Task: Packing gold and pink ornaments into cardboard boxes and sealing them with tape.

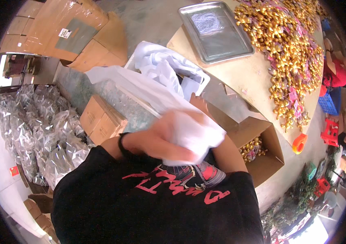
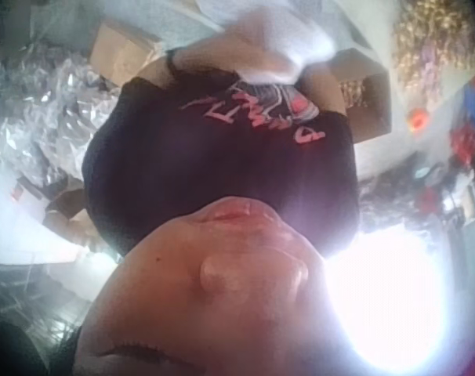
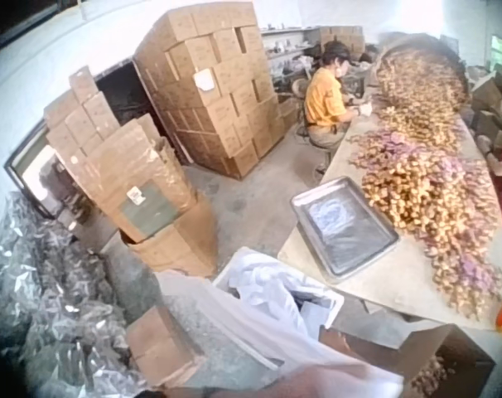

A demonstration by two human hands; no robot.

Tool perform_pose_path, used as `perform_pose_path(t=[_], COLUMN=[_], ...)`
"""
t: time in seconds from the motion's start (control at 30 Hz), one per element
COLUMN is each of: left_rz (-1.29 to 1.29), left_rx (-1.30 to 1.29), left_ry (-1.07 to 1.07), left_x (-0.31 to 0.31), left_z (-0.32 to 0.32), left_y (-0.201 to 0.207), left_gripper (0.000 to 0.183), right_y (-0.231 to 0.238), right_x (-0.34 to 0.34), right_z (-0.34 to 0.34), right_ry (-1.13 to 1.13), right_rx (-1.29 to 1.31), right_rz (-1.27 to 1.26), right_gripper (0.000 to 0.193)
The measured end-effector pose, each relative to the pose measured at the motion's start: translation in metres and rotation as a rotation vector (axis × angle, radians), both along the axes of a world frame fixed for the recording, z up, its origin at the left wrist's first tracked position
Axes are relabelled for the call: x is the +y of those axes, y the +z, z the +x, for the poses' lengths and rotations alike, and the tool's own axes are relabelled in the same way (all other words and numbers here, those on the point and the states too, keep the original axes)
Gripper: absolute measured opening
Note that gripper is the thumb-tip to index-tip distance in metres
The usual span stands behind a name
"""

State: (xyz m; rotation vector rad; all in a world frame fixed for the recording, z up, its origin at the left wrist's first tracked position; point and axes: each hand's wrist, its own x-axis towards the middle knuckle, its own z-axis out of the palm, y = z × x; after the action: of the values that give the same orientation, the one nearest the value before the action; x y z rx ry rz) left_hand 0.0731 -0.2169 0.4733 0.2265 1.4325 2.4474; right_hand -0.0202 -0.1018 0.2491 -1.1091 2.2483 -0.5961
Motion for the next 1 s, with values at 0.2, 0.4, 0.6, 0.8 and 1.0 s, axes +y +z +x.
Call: perform_pose_path(t=[0.2,0.4,0.6,0.8,1.0], left_rz=[-0.682,-0.468,-0.416,-0.025,-0.195], left_rx=[0.488,0.681,0.417,-0.714,-0.188], left_ry=[-0.247,-0.582,-0.684,-0.349,-0.056], left_x=[0.068,0.161,0.207,0.245,0.333], left_z=[-0.017,-0.019,-0.03,-0.064,-0.088], left_y=[-0.049,-0.059,-0.064,-0.105,-0.109], left_gripper=[0.023,0.023,0.035,0.058,0.035], right_y=[0.137,0.097,0.149,0.14,0.188], right_x=[0.079,0.176,0.282,0.413,0.452], right_z=[0.032,0.003,0.02,0.078,0.125], right_ry=[-0.325,-0.513,-0.976,-1.089,-1.086], right_rx=[-0.695,-1.562,-0.904,-0.504,-0.096], right_rz=[-0.643,-0.59,-0.785,-0.87,-0.65], right_gripper=[0.062,0.039,0.018,0.019,0.035])
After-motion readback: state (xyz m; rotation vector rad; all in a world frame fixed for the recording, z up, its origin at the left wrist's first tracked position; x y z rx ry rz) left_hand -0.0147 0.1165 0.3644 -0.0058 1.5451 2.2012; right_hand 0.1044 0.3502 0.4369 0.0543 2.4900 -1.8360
